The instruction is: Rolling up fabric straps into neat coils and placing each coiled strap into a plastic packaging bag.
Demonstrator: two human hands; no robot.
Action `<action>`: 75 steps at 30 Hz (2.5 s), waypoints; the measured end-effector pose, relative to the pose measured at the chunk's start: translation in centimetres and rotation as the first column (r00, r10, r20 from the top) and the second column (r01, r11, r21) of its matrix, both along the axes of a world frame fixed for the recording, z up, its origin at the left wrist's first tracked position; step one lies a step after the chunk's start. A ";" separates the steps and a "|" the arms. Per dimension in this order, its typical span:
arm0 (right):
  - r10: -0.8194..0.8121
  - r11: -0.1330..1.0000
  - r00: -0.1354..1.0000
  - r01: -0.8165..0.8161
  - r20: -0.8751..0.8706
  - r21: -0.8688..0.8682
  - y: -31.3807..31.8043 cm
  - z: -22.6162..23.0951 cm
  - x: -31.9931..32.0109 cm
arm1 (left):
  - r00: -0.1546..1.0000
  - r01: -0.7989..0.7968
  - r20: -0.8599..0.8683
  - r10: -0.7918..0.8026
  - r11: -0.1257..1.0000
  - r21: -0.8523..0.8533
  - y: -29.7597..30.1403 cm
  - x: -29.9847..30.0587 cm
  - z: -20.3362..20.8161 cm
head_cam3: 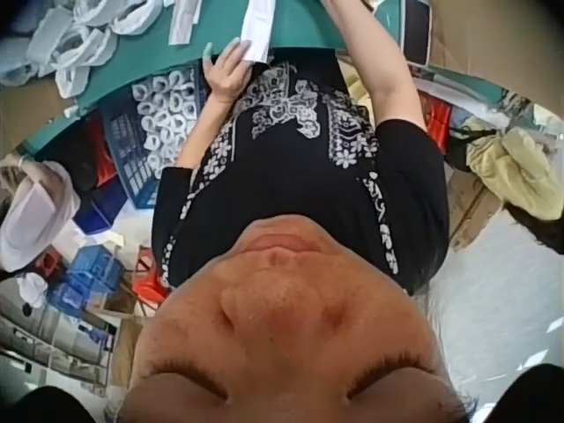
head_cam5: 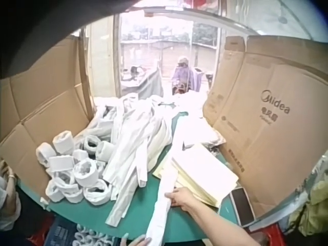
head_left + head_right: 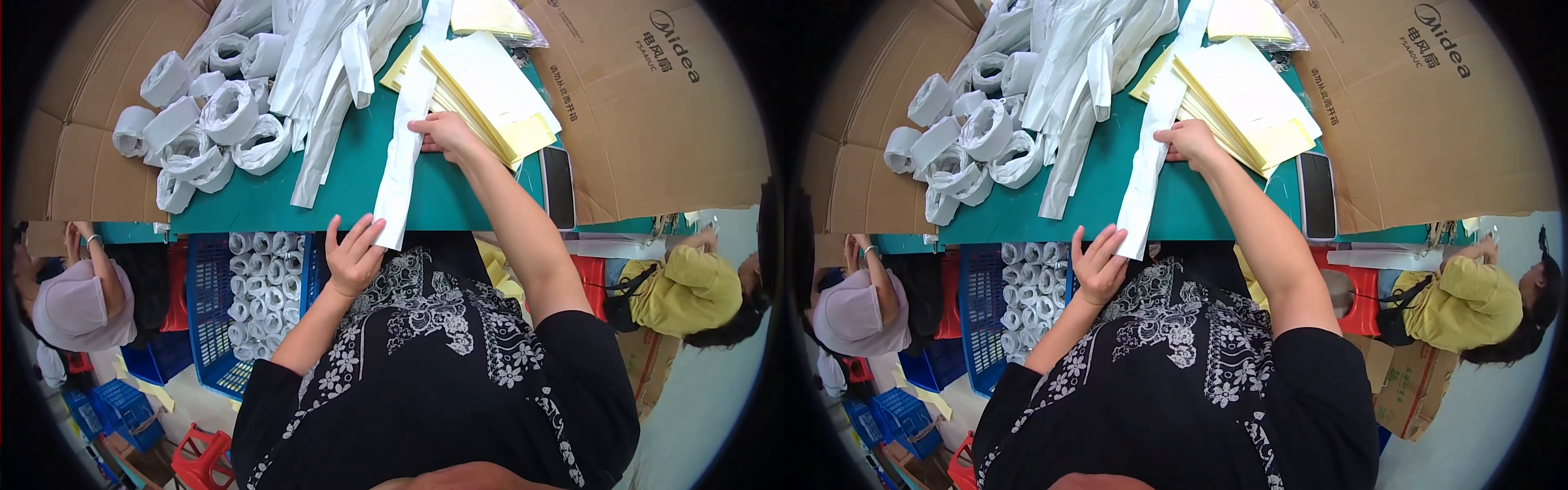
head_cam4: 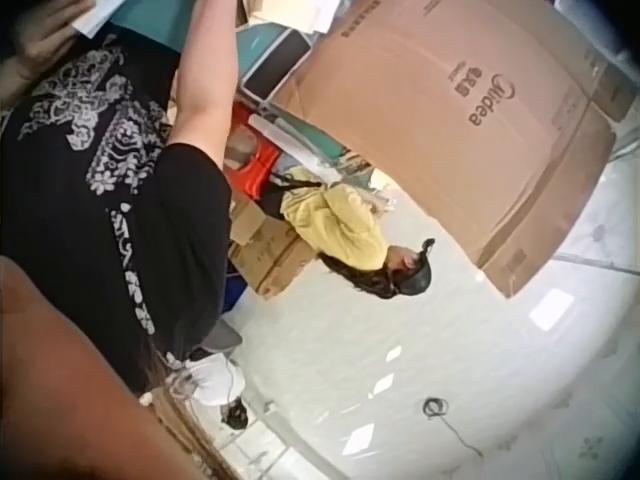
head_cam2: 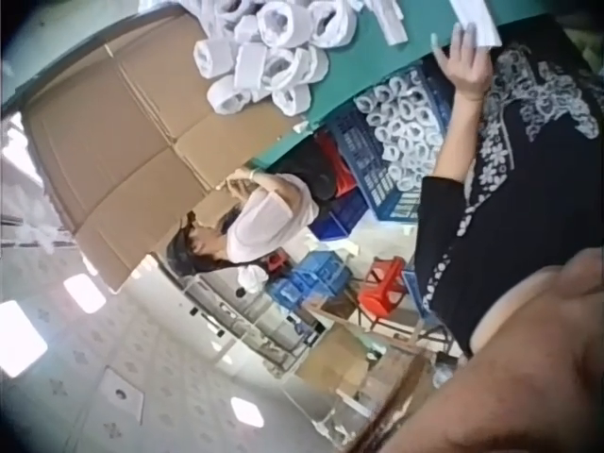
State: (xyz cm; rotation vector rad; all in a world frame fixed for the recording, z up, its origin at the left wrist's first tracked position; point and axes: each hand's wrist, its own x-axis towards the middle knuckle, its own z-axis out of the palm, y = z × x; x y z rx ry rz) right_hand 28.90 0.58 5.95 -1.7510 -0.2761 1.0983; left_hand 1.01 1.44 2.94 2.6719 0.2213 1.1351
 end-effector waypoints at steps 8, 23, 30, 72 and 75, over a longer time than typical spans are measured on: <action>0.149 0.916 0.829 0.089 -0.539 0.392 0.0 0.0 -0.8 | 0.874 0.258 0.203 0.441 -0.069 -0.964 -1.8 0.5 1.9; -0.139 0.948 0.989 0.150 -0.056 0.280 1.4 0.7 -1.7 | 0.980 0.182 0.182 0.083 0.012 -0.983 -3.1 -5.0 -0.2; -0.085 0.960 0.979 0.130 -0.185 0.247 -0.7 -0.1 -1.7 | 0.941 0.321 -0.172 -0.292 0.931 0.175 3.8 2.6 5.3; 0.310 0.796 0.636 -0.580 0.706 0.174 -8.8 3.1 -1.4 | 0.952 -0.128 0.137 -0.273 -0.763 -0.633 4.7 13.2 5.9; 0.260 0.930 0.808 -0.357 0.528 0.089 -8.6 3.0 -2.8 | 0.982 -0.059 0.082 -0.172 -0.684 -0.727 4.1 13.6 6.8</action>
